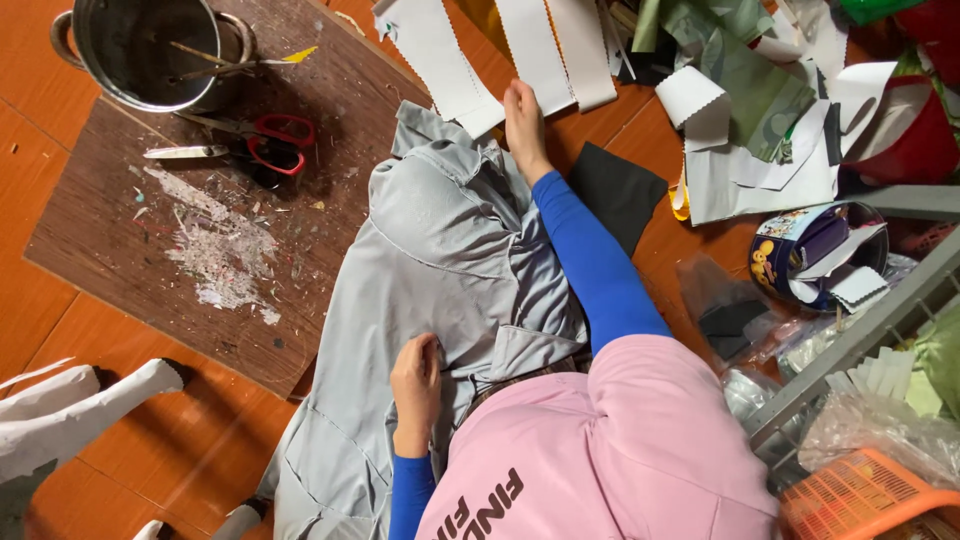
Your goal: The person is applying glue-coated paper strips and decorative elements to a horse-shaped figure.
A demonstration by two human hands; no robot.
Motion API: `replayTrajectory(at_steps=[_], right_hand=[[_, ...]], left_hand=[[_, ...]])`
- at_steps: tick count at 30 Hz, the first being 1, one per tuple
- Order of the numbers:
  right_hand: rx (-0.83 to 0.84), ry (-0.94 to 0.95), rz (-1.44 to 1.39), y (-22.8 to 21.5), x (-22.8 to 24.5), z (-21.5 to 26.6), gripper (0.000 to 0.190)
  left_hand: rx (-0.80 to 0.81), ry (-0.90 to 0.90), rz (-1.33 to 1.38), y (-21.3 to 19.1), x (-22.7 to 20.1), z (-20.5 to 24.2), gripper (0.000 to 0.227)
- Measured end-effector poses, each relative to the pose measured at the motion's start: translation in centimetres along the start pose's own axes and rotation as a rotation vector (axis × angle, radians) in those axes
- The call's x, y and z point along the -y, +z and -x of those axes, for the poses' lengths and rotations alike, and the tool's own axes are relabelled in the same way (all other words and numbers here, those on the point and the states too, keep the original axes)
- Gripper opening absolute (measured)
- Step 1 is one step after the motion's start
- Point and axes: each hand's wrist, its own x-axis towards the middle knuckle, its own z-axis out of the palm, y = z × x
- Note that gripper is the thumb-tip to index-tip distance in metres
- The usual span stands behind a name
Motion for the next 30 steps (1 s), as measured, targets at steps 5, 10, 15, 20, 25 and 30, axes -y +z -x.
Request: replayTrajectory(at_steps=[5, 10, 15, 20, 25, 30], right_hand=[[0.067, -0.046, 0.194, -1.2, -0.6, 3.5, 0.037], [0.111, -0.046, 0.256, -1.0, -2.0, 2.8, 0.018], [-0.014, 0.129, -0.108, -1.8, 0.6, 3.1, 0.016], [-0.164, 0.245, -0.311, -4.4, 2.1, 3.5, 0.016], [-0.213, 0.041, -0.492, -6.8, 3.3, 3.2, 0.017], [-0.407, -0.023, -0.481, -10.3, 2.4, 0.4, 0.021]], left_hand=[[-0.028, 0.055, -0.025, 0.2, 0.2, 0.0, 0.014], [-0.018, 0.062, -0.063, 0.0, -0.7, -0.2, 0.014], [-0.023, 0.045, -0.065, 0.2, -0.7, 0.2, 0.014], [-0.072, 0.102, -0.074, 0.4, -0.9, 0.7, 0.013], [-0.083, 0.094, -0.059, 0.9, -0.5, 1.8, 0.014], [-0.101, 0.072, -0.029, 1.4, -0.5, 2.9, 0.017]])
